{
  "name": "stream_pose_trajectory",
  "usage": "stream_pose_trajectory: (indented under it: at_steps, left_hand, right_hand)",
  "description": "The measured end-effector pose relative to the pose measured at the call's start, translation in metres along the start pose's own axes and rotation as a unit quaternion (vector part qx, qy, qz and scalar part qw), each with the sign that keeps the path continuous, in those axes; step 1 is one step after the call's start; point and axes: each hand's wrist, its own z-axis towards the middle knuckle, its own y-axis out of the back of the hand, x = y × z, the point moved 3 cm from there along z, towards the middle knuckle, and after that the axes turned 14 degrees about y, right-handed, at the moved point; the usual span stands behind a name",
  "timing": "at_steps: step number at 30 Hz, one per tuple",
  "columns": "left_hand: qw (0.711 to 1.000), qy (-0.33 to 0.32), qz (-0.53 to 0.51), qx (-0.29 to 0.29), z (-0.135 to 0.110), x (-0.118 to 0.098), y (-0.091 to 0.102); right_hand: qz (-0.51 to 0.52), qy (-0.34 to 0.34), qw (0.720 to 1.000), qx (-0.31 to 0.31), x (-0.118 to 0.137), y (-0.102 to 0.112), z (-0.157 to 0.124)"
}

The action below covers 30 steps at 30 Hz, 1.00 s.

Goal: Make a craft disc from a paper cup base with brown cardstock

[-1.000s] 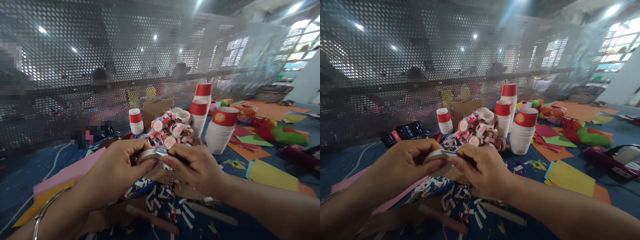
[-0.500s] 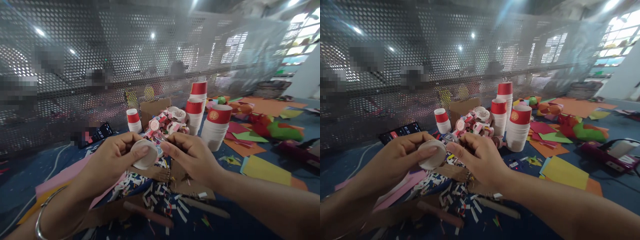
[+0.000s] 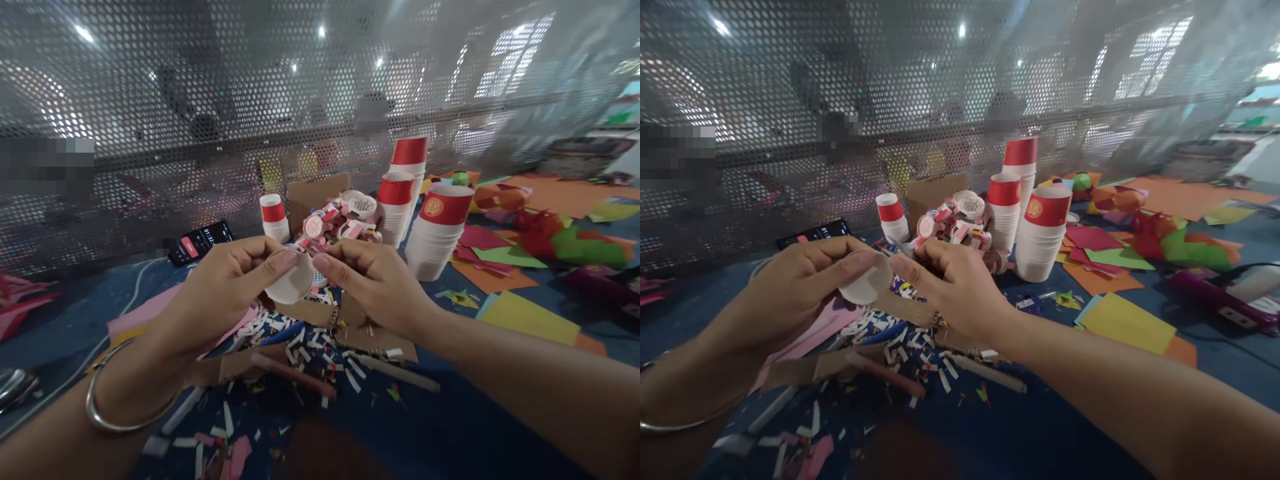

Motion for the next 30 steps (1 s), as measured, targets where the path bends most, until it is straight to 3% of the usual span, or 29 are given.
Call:
stream_pose_trajectory:
  at_steps: [6,15,24,30]
  left_hand:
    - [0.987,-0.005,-0.156,-0.019,-0.009,0.015,-0.003]
    - [0.964,-0.035,-0.248,-0.086,-0.005,0.023,-0.013]
    - [0.938,-0.005,-0.343,-0.046,-0.012,0.022,-0.039]
    - [0.936,0.019,-0.353,-0.011,-0.013,0.031,-0.042]
  right_hand:
    - [-0.003,0.004,1.0,0.007,0.002,0.001,-0.002]
    - [0.021,0.024,0.999,0.005,0.006,-0.006,-0.011]
    - [0.046,0.037,0.998,-0.019,0.0,-0.008,-0.014]
    - [0.074,0.046,0.996,0.01,-0.002,-0.015,-0.02]
